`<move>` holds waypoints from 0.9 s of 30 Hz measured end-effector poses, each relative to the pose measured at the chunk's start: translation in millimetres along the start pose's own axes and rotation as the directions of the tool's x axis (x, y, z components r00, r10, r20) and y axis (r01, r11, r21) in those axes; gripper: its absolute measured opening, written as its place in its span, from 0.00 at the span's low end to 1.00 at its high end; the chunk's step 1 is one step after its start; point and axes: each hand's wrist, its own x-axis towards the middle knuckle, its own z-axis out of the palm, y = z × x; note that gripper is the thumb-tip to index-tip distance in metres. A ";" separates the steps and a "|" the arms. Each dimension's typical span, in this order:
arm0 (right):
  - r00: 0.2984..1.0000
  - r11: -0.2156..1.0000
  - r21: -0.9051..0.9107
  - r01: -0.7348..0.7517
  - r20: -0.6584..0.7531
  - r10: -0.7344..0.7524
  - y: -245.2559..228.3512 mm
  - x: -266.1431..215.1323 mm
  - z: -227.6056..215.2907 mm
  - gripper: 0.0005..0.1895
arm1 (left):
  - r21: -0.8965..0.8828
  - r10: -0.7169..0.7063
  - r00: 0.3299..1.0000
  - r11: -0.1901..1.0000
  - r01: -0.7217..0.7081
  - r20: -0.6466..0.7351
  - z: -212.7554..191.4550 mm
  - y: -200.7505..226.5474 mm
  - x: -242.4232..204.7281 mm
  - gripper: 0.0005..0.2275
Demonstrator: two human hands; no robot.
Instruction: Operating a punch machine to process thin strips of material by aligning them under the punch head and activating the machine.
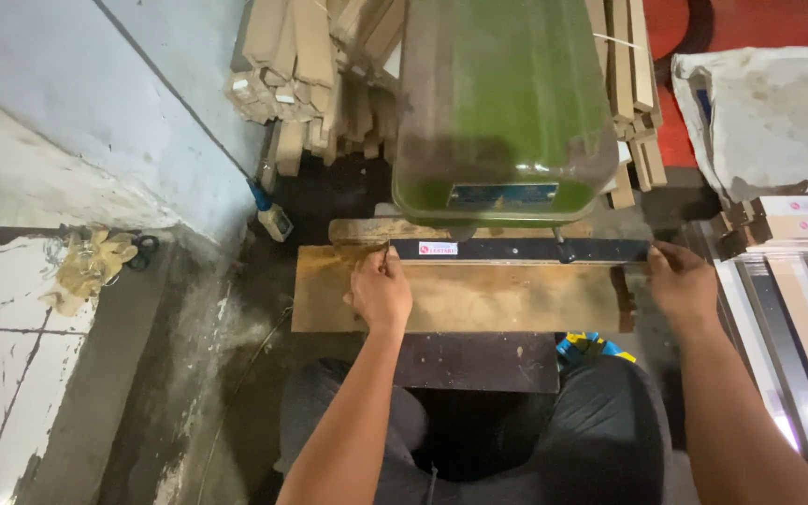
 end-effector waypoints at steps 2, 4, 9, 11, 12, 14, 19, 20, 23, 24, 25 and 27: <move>0.993 0.985 0.127 -0.115 -0.002 0.116 -7.9 -5.7 -4.7 0.16 | -0.059 -0.043 0.999 0.997 0.044 0.018 -3.3 6.5 -2.6 0.17; 0.990 0.980 0.147 -0.131 -0.041 0.138 -3.9 -7.9 -14.3 0.16 | -0.102 -0.047 0.997 0.993 0.054 0.066 -9.3 19.2 -16.4 0.14; 0.967 0.954 0.221 -0.200 -0.111 0.229 6.3 -11.4 -36.5 0.17 | -0.170 0.025 0.997 0.985 -0.012 0.079 21.7 21.6 -30.6 0.14; 0.965 0.958 0.194 -0.211 -0.112 0.235 3.1 -10.5 -46.6 0.18 | -0.140 0.104 0.995 0.985 -0.101 0.008 39.6 20.5 -29.5 0.13; 0.964 0.958 0.194 -0.213 -0.117 0.238 -8.6 -15.1 -50.3 0.18 | -0.142 0.108 0.994 0.984 -0.105 0.011 45.0 19.7 -28.3 0.13; 0.957 0.951 0.175 -0.255 -0.092 0.274 -32.3 -24.0 -56.4 0.16 | -0.128 0.129 0.991 0.983 -0.131 -0.024 55.2 18.0 -25.1 0.13; 0.970 0.954 0.246 -0.173 -0.125 0.208 22.4 -2.9 -34.9 0.17 | -0.161 0.166 0.984 0.971 -0.175 -0.068 59.6 17.4 -23.6 0.12; 0.972 0.951 0.268 -0.154 -0.131 0.194 26.3 -0.5 -33.5 0.17 | -0.179 0.188 0.978 0.963 -0.202 -0.090 62.2 16.4 -22.4 0.11; 0.942 0.918 0.282 -0.279 -0.104 0.318 -9.3 -10.9 -42.3 0.14 | -0.175 0.169 0.985 0.969 -0.172 -0.032 57.3 20.8 -24.6 0.13; 0.942 0.918 0.282 -0.280 -0.105 0.319 -9.9 -11.1 -42.1 0.14 | -0.175 0.171 0.985 0.969 -0.173 -0.031 58.5 19.9 -23.6 0.13; 0.954 0.930 0.278 -0.241 -0.109 0.280 -10.4 -11.4 -41.9 0.15 | -0.174 0.166 0.986 0.970 -0.168 -0.025 59.7 19.0 -22.6 0.13; 0.963 0.940 0.272 -0.207 -0.112 0.245 0.6 -10.5 -39.5 0.16 | -0.170 0.161 0.987 0.972 -0.161 -0.015 58.1 19.3 -24.1 0.13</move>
